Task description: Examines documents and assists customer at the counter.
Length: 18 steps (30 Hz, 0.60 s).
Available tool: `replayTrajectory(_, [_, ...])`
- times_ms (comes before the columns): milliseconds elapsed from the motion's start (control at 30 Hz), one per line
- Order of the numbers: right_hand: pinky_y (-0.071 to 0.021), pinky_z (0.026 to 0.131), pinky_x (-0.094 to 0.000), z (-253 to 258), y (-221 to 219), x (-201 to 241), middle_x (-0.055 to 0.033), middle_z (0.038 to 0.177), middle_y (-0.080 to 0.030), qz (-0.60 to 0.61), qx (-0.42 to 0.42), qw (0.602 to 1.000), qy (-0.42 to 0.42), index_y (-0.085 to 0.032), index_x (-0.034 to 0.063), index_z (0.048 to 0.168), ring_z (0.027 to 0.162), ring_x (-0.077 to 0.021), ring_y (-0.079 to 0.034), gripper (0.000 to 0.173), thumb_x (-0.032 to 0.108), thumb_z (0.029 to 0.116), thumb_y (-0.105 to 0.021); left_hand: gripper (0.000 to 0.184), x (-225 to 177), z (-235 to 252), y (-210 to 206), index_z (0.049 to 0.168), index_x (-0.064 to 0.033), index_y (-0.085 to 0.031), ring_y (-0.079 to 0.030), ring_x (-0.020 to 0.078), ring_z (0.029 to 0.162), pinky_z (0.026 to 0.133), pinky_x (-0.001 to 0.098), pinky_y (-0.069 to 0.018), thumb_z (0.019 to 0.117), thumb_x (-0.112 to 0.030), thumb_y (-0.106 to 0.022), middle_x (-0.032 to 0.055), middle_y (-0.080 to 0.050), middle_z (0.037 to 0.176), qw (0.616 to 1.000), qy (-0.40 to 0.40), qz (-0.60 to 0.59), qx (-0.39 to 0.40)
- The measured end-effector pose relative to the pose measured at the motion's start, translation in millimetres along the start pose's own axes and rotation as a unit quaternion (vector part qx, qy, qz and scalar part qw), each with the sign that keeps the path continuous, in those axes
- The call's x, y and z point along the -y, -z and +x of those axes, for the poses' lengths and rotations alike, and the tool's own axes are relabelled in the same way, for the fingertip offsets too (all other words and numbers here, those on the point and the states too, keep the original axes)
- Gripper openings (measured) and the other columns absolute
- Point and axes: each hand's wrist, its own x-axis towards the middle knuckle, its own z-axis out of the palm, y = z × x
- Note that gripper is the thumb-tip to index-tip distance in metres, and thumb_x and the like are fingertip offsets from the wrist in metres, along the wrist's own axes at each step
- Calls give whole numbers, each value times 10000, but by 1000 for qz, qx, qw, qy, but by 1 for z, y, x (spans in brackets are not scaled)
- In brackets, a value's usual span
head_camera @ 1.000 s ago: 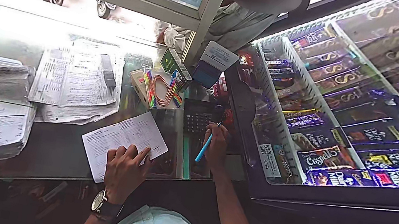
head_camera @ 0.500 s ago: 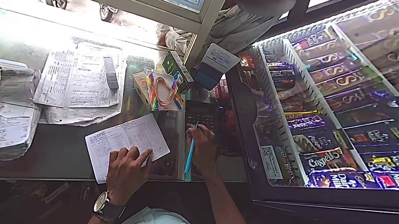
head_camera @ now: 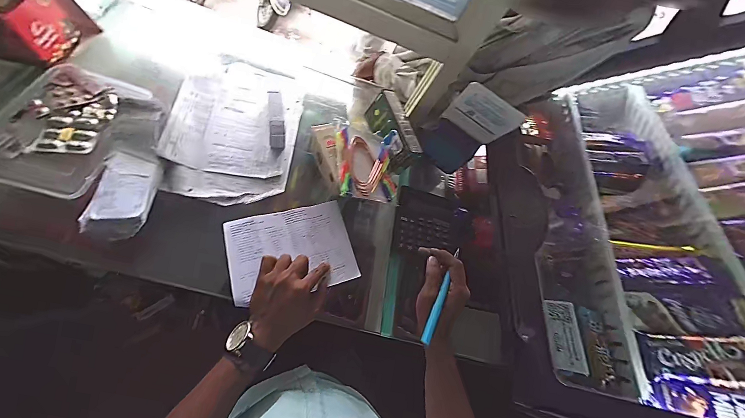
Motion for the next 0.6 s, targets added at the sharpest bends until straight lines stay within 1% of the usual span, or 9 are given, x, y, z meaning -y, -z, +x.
replayTrajectory(67, [-561, 725, -232, -18, -13, 26, 25, 871, -726, 120, 43, 990, -59, -638, -23, 1173, 769, -40, -660, 525, 383, 1113, -309, 286, -1, 1, -1, 1093, -305, -798, -599, 235, 708, 764, 458, -455, 956, -398, -565, 23, -645, 755, 1000, -4, 10, 5])
replayTrajectory(100, [-555, 673, -212, -24, -23, 37, 68, 809, -700, 189, 57, 975, -98, -658, 12, 1152, 702, -20, -642, 604, 505, 1092, -315, 288, -1, 2, -1, 1096, -302, -798, -597, 235, 701, 762, 456, -454, 955, -395, -565, 22, -640, 746, 1000, -7, 11, 5])
replayTrajectory(133, [-525, 642, -191, -26, -33, 47, 86, 785, -675, 233, 78, 962, -122, -686, 15, 1123, 673, -5, -607, 561, 453, 1091, -337, 288, -1, 2, -1, 1097, -299, -798, -596, 237, 696, 761, 457, -454, 955, -393, -566, 23, -636, 740, 1000, -10, 11, 4])
replayTrajectory(167, [-510, 618, -182, -25, -42, 55, 75, 769, -663, 258, 98, 952, -135, -696, -9, 1098, 655, -4, -591, 437, 277, 1080, -366, 288, -1, 2, -2, 1098, -300, -798, -593, 235, 694, 758, 455, -451, 956, -394, -566, 24, -630, 736, 1000, -11, 12, 3])
replayTrajectory(200, [-525, 616, -200, -21, -51, 59, 38, 765, -667, 272, 119, 944, -146, -678, -36, 1086, 655, -31, -609, 307, 122, 1035, -419, 285, -1, 1, -2, 1097, -301, -798, -593, 233, 698, 756, 453, -448, 956, -392, -567, 27, -631, 745, 1000, -12, 11, 2])
replayTrajectory(267, [-606, 635, -266, -9, -67, 62, -58, 812, -724, 268, 149, 935, -178, -626, -44, 1034, 686, -114, -702, 124, -24, 925, -570, 277, -1, 0, -1, 1091, -305, -799, -609, 232, 737, 754, 447, -455, 958, -385, -569, 43, -666, 850, 1000, -10, 2, -3])
replayTrajectory(333, [-624, 627, -280, 0, -85, 53, -84, 820, -745, 241, 162, 941, -175, -687, -44, 974, 676, -134, -719, 94, -20, 882, -681, 280, 0, 2, -1, 1088, -312, -799, -637, 226, 805, 765, 440, -463, 966, -392, -560, 40, -723, 1120, 1000, -5, 0, -2])
replayTrajectory(400, [-613, 612, -259, -2, -97, 37, -45, 778, -746, 183, 161, 959, -146, -756, 6, 916, 641, -96, -704, 72, 56, 867, -736, 298, -2, 0, 1, 1106, -314, -793, -644, 207, 831, 781, 437, -448, 975, -387, -535, -2, -682, 1343, 1000, -1, 9, 18])
replayTrajectory(600, [-583, 620, -240, -6, -101, 33, 4, 754, -725, 80, 152, 979, -113, -740, 65, 895, 648, -49, -684, 84, 134, 878, -695, 315, -3, 0, 1, 1135, -314, -785, -641, 188, 788, 768, 431, -440, 972, -390, -527, -49, -666, 1382, 999, -4, 29, 25])
